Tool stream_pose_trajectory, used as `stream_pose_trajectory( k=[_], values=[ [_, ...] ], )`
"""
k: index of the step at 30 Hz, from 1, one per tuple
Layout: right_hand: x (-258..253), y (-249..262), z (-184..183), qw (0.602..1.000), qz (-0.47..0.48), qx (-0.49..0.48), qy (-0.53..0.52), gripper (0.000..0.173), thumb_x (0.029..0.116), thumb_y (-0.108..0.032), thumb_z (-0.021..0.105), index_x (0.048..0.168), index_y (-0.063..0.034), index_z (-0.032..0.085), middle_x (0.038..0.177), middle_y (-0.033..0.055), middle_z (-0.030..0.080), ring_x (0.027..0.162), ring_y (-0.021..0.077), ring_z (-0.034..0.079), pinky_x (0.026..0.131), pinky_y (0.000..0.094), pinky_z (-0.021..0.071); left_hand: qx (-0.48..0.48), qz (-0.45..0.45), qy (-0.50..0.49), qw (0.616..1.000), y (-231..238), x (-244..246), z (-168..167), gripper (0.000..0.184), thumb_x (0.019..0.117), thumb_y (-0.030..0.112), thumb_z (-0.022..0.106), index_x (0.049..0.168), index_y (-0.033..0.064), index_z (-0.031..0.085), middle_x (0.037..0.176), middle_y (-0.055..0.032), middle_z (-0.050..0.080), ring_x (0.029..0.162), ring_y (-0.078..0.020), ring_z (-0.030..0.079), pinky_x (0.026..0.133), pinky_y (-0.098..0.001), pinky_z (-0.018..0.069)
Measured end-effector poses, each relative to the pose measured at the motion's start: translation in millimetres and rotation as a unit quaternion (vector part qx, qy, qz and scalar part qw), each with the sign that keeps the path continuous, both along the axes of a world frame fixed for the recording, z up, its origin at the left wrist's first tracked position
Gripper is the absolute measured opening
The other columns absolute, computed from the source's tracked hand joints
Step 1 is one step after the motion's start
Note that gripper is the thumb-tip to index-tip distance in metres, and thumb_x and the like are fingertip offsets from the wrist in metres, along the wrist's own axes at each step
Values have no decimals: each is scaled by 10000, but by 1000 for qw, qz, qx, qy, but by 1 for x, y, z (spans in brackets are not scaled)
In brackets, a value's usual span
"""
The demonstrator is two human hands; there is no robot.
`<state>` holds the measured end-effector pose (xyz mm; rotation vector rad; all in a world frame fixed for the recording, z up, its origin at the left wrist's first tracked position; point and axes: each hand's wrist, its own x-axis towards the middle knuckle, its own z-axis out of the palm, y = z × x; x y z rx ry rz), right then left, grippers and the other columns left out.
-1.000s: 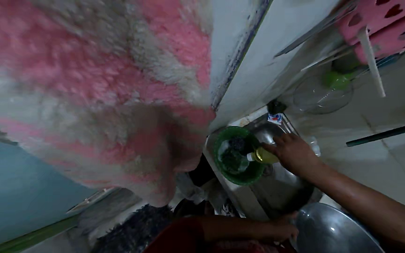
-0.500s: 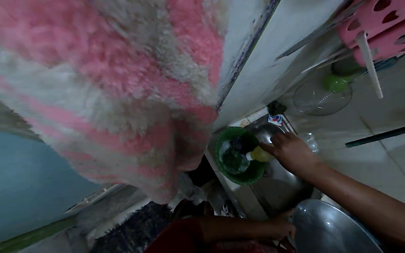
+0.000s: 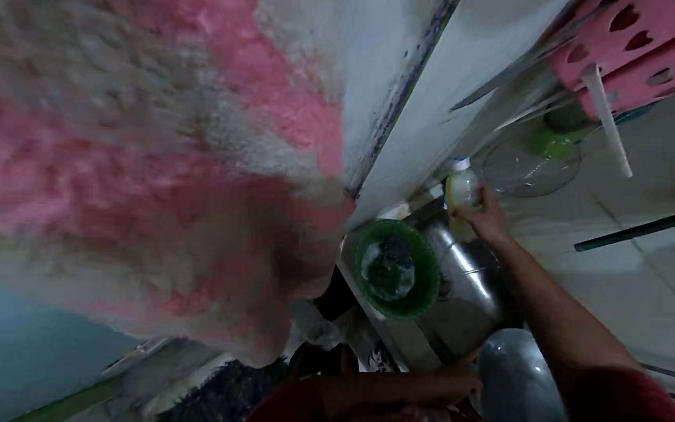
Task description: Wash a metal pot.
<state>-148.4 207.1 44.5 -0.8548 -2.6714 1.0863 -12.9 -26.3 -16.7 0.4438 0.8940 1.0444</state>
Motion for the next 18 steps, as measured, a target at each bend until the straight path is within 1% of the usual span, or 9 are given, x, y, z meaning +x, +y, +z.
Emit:
stream_pose_trajectory(
  k=[2, 4, 6, 9, 11, 14, 15, 16, 18],
  values=[
    [-31, 5, -20, 990, -72, -65, 103, 985, 803, -112, 858, 1572, -52, 246, 1449, 237, 497, 1276, 317, 562, 1039, 469, 514, 9, 6, 7, 1000, -3, -6, 0, 737, 1029, 0, 460, 1641, 104, 65, 1248, -244, 557, 963, -230, 553, 852, -384, 476],
    [-57, 10, -44, 972, -131, -94, 173, 1093, 761, -39, 869, 1594, -17, 162, 1473, 259, 470, 1284, 315, 560, 1033, 449, 523, 3, 6, 2, 1000, -4, -11, -1, 753, 1023, -12, 463, 1644, 114, 56, 1306, -266, 539, 1014, -274, 576, 863, -428, 507],
    [-71, 15, -67, 967, -158, -92, 178, 1073, 757, -20, 871, 1574, 25, 176, 1496, 282, 447, 1331, 337, 528, 1085, 450, 486, -3, 11, 0, 1000, -3, -11, -6, 759, 1029, 0, 457, 1643, 132, 31, 1178, -229, 567, 904, -237, 570, 791, -404, 510],
    [-70, 8, -73, 956, -203, -148, 149, 1026, 790, -4, 839, 1571, -8, 174, 1525, 278, 399, 1359, 354, 480, 1088, 475, 462, -8, 24, -15, 1000, -4, -11, -17, 795, 1006, -17, 470, 1646, 148, 29, 1279, -245, 549, 970, -246, 592, 826, -408, 525],
    [-50, -19, -60, 961, -217, -105, 136, 905, 828, -57, 801, 1558, -1, 270, 1418, 298, 485, 1252, 397, 538, 1021, 515, 495, -32, 35, -35, 998, -3, -11, -21, 788, 1021, 8, 439, 1648, 211, 7, 1256, -223, 541, 949, -234, 586, 809, -407, 527],
    [13, -98, -44, 1000, 0, 6, 15, 375, 992, -143, 634, 1317, 14, 533, 1036, 228, 649, 853, 315, 655, 763, 475, 569, -51, 48, -46, 996, -3, -15, -12, 770, 1025, 2, 437, 1644, 193, 23, 1184, -206, 540, 885, -216, 581, 771, -390, 531],
    [26, -120, -43, 993, 77, -4, -85, 362, 1007, -191, 631, 1334, -44, 586, 1141, 201, 674, 956, 311, 684, 853, 486, 576, -47, 55, -31, 997, -3, -15, -13, 720, 1028, 21, 453, 1634, 143, 84, 1133, -177, 559, 856, -183, 584, 756, -357, 528],
    [33, -136, -46, 970, 145, -9, -193, 462, 1018, -274, 632, 1451, -137, 549, 1374, 188, 596, 1154, 327, 651, 993, 500, 539, -45, 59, -18, 997, -3, -15, -14, 631, 1033, 43, 471, 1599, 73, 192, 1091, -155, 575, 849, -162, 584, 764, -339, 525],
    [38, -157, -61, 930, 225, -6, -290, 607, 994, -283, 675, 1552, -219, 446, 1545, 253, 396, 1259, 402, 584, 1038, 531, 512, -61, 56, -4, 997, -4, -14, -13, 383, 1053, 76, 491, 1412, -41, 431, 1055, -119, 579, 860, -140, 586, 785, -322, 535]
  ],
)
